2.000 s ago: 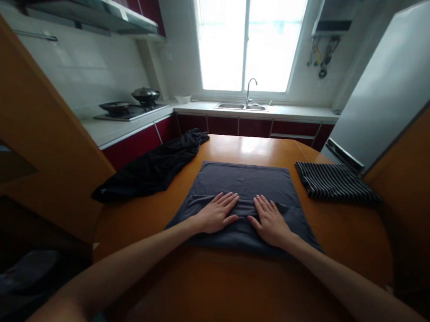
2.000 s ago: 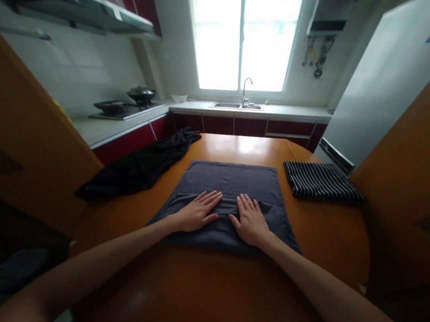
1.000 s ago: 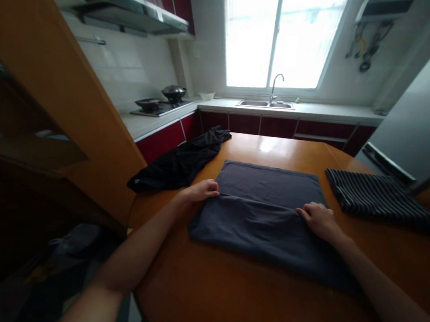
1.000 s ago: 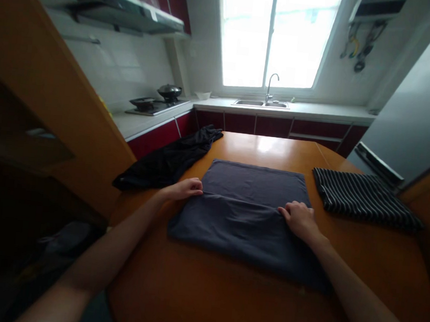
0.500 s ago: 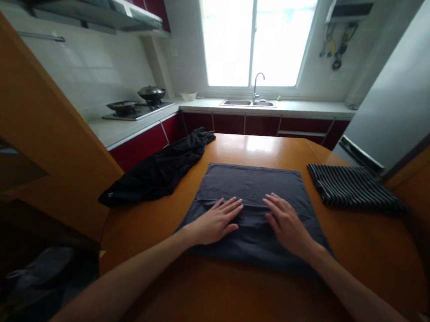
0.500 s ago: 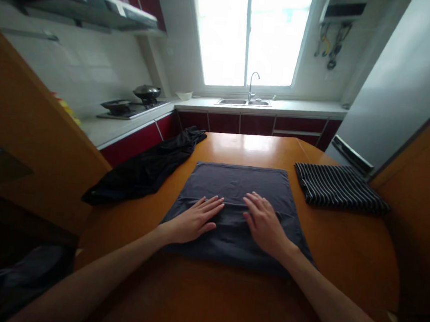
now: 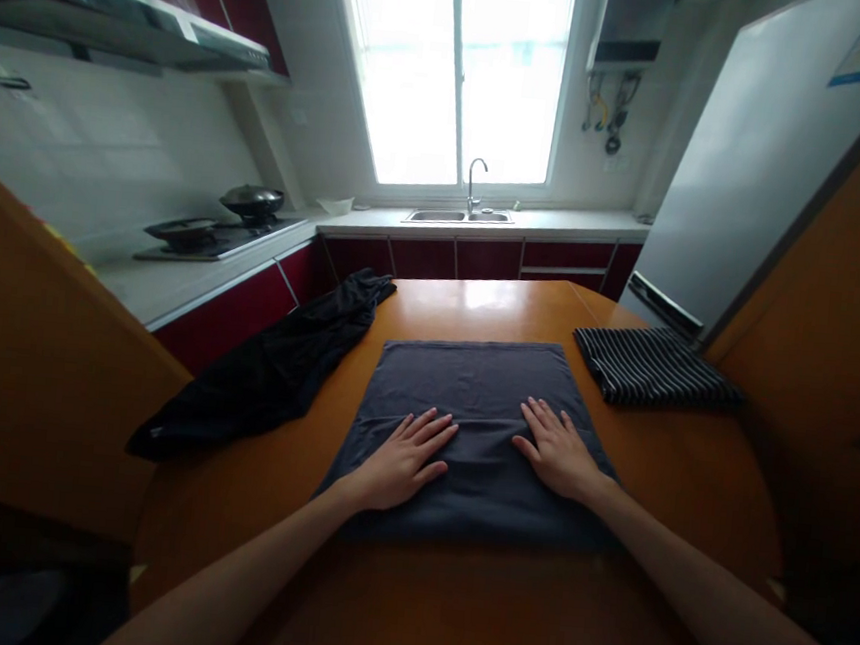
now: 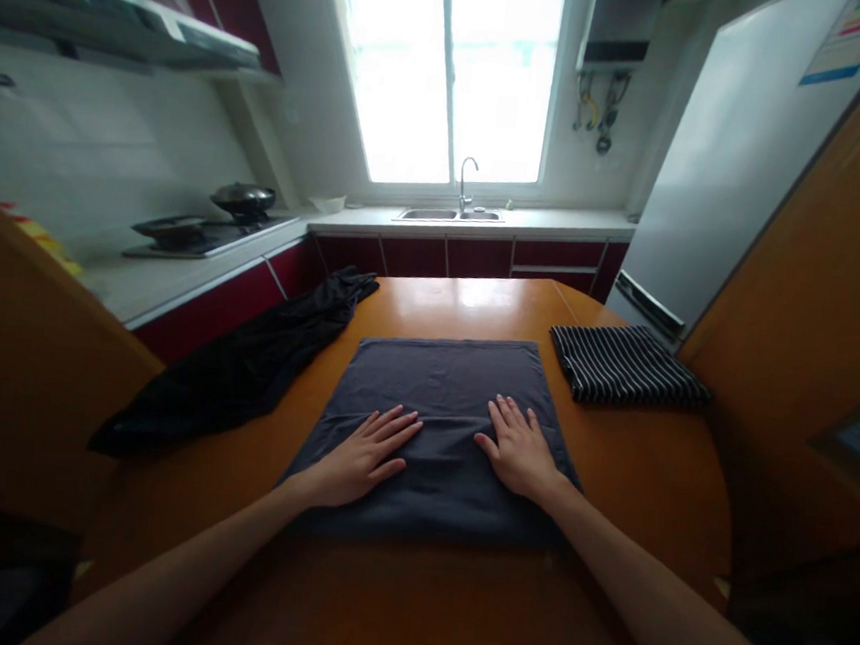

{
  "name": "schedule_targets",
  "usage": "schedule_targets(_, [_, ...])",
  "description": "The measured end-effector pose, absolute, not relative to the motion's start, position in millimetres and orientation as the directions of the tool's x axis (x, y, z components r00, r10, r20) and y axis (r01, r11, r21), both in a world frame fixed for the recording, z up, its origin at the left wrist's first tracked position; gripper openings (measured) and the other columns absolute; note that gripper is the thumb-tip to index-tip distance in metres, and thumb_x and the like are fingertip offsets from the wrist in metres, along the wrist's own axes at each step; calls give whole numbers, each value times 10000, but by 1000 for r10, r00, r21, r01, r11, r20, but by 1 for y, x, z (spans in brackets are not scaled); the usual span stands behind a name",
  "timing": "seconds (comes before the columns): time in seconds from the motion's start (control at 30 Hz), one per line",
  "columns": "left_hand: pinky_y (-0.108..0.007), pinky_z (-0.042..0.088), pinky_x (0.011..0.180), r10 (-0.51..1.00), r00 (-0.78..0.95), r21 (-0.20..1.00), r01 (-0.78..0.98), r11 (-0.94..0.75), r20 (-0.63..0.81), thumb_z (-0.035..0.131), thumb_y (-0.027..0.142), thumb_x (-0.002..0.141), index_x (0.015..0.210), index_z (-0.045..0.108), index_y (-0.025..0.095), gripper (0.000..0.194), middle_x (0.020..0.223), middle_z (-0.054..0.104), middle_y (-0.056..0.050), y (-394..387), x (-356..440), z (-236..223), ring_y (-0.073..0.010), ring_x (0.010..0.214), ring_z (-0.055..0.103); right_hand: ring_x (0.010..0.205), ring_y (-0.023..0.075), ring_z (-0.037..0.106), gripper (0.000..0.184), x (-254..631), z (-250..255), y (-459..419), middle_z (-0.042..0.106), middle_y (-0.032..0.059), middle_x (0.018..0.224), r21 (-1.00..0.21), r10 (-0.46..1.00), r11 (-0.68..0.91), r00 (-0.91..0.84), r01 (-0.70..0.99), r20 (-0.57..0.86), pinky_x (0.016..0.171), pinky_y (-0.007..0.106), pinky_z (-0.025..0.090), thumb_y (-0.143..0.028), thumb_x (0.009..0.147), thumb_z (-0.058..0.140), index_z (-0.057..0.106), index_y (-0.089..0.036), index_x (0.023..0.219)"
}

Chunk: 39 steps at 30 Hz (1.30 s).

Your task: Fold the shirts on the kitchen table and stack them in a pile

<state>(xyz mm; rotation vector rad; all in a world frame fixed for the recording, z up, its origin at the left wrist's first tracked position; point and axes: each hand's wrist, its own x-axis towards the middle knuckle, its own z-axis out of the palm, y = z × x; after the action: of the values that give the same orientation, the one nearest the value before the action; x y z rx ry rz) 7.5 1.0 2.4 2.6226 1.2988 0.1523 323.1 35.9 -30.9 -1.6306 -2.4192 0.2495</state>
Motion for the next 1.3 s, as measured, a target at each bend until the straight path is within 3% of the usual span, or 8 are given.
schedule_targets(0.23, [-515,148,1225,878,478,254,848,-465,14,339,529,1035,1593,231,263,628,1635,281,-64,17,-10,-5,-283,1515,209,1519,279,191,643,348,-34,54,255,123,1634,-233,968,250,-240,940,73,1210,543,155,-515,1017,296,352,-154,1547])
schedule_targets(0.33, [-454,288,1180,900,417,315,843,-436,129,354,485,1037,1494,439,204,543,1520,462,-112,29,-23,-8,-271,1410,405,1488,295,276,565,350,-30,57,364,155,1587,-282,964,258,-228,924,135,1199,532,198,-442,1012,362,477,-134,1472])
schedule_targets(0.4, [-409,398,1091,899,388,354,826,-438,205,376,466,1034,1310,615,202,450,1338,595,-110,37,-29,-8,-254,1244,540,1408,282,408,476,347,-26,57,498,160,1492,-340,942,326,-270,882,201,1173,470,280,-377,1004,399,588,-134,1367])
schedule_targets(0.47, [-395,449,999,899,367,376,819,-435,240,422,455,1021,1127,693,220,373,1161,650,-86,42,-31,-7,-243,1099,587,1255,257,540,391,340,-20,54,623,142,1331,-398,912,404,-328,824,246,1094,398,382,-350,994,439,670,-158,1245])
schedule_targets(0.6, [-397,442,918,909,356,392,821,-416,218,531,462,977,982,700,242,276,1040,665,-53,45,-30,-3,-246,1023,579,1050,248,604,268,330,-10,52,687,99,1089,-462,905,425,-363,778,221,962,382,442,-355,964,529,716,-198,1075])
schedule_targets(0.87, [-396,396,918,909,370,404,814,-417,192,606,392,955,941,654,224,175,1002,658,-36,42,-24,0,-236,986,572,1000,233,620,136,329,-11,59,708,62,995,-535,931,352,-347,768,116,922,378,408,-268,915,571,681,-203,965])
schedule_targets(1.1, [-392,386,941,890,385,402,795,-454,244,565,325,985,934,611,219,126,977,643,-25,40,-22,6,-216,968,581,946,229,594,107,322,-7,54,681,61,934,-546,923,384,-323,745,208,899,378,394,-189,913,523,629,-194,905])
schedule_targets(1.3, [-405,416,941,912,314,390,830,-398,263,551,336,987,929,624,222,148,1000,667,-36,45,-21,1,-226,985,599,941,234,579,124,320,-9,59,672,67,937,-484,903,423,-309,766,299,897,387,386,-194,931,502,622,-204,900])
